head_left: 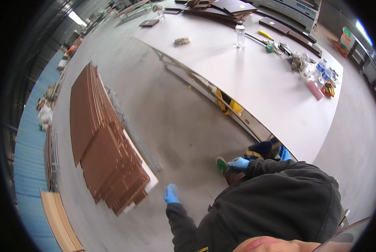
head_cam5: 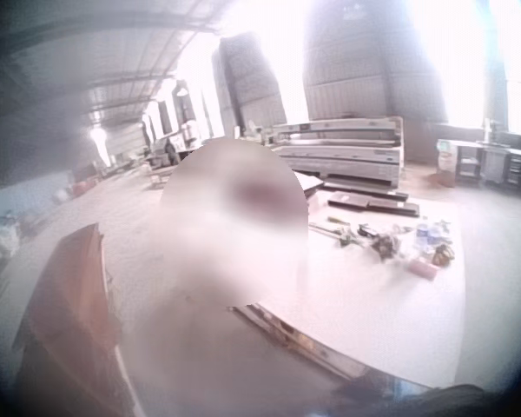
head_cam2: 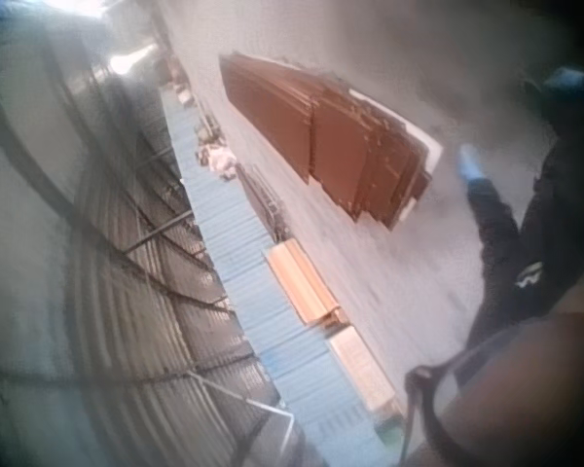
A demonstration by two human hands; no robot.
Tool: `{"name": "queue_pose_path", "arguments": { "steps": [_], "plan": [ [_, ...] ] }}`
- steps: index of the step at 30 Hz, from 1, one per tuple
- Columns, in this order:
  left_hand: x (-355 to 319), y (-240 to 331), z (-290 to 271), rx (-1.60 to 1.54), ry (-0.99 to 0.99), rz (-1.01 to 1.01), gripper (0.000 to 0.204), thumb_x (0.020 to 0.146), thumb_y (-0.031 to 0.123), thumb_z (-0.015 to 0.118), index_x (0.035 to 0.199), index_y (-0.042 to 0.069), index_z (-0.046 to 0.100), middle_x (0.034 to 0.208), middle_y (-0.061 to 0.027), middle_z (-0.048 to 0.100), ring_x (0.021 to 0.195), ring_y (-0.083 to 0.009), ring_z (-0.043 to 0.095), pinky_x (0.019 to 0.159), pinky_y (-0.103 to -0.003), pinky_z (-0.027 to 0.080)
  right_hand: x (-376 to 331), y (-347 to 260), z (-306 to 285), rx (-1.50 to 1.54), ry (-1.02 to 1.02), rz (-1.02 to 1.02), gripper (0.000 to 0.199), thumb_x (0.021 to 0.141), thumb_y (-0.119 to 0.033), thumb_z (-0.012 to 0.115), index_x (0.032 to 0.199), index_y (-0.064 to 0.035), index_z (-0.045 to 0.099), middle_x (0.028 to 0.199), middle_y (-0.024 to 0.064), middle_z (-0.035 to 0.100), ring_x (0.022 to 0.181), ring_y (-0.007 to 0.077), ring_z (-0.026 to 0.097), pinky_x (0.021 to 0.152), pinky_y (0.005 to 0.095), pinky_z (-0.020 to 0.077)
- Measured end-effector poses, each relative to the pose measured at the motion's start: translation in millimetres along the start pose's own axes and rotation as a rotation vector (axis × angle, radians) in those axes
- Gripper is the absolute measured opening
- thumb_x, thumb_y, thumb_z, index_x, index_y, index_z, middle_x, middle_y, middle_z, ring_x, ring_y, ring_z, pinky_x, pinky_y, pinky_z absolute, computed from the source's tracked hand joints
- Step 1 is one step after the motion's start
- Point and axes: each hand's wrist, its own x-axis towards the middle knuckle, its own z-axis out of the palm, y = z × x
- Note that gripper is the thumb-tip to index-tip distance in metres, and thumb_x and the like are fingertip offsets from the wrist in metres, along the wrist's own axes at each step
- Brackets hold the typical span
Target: The person applies a brown filler from a tube to the edge of a wooden panel, then wipes the edge with a cloth. They move the panel to a stack, pick up another panel, and wipe its surface with a cloth and water. The person handles multiple panels, wiping and stacking them.
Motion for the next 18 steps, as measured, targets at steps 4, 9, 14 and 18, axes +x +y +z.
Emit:
{"name": "queue_pose_path", "arguments": {
  "steps": [4, 9, 14, 18],
  "plan": [
    [79.4, 10.1, 71.6, 0.000, -0.282, -0.209, 0.031, 0.107, 0.030, 0.056, 0.121, 0.006, 0.071, 0.115, -0.0095, 0.074, 0.108, -0.0287, 0.071, 0.085, -0.040, 0.057, 84.9, -106.5, -15.0, 0.039, -0.029, -0.023, 0.045, 0.099, -0.043, 0.065, 0.114, -0.0017, 0.076, 0.103, 0.0134, 0.077, 0.099, 0.0239, 0.072, 0.091, 0.0383, 0.0545],
    [141.5, 41.9, 71.0, 0.605, -0.386, -0.406, 0.024, 0.105, 0.030, 0.058, 0.111, 0.010, 0.070, 0.105, -0.0072, 0.071, 0.098, -0.0264, 0.069, 0.078, -0.039, 0.054, 142.1, -211.7, -57.7, -0.055, 0.105, -0.073, 0.049, 0.099, -0.041, 0.063, 0.126, -0.0008, 0.070, 0.120, 0.0161, 0.073, 0.115, 0.0290, 0.068, 0.099, 0.0415, 0.0517],
    [269.1, 119.8, 89.7, 0.906, -0.465, -0.385, 0.019, 0.104, 0.031, 0.059, 0.102, 0.014, 0.068, 0.094, -0.0050, 0.068, 0.089, -0.0241, 0.067, 0.070, -0.038, 0.052, 217.9, -277.2, -101.4, -0.120, 0.188, 0.018, 0.051, 0.100, -0.045, 0.064, 0.129, -0.0038, 0.070, 0.119, 0.0133, 0.074, 0.112, 0.0263, 0.069, 0.100, 0.0405, 0.0523],
    [427.7, 212.7, 147.6, 0.932, -0.498, -0.338, 0.017, 0.102, 0.031, 0.060, 0.094, 0.017, 0.067, 0.086, -0.0032, 0.066, 0.081, -0.0222, 0.066, 0.065, -0.036, 0.050, 281.9, -326.8, -121.3, 0.057, 0.367, 0.107, 0.050, 0.099, -0.044, 0.063, 0.129, -0.0043, 0.070, 0.120, 0.0138, 0.074, 0.113, 0.0285, 0.068, 0.101, 0.0410, 0.0516]
  ]
}}
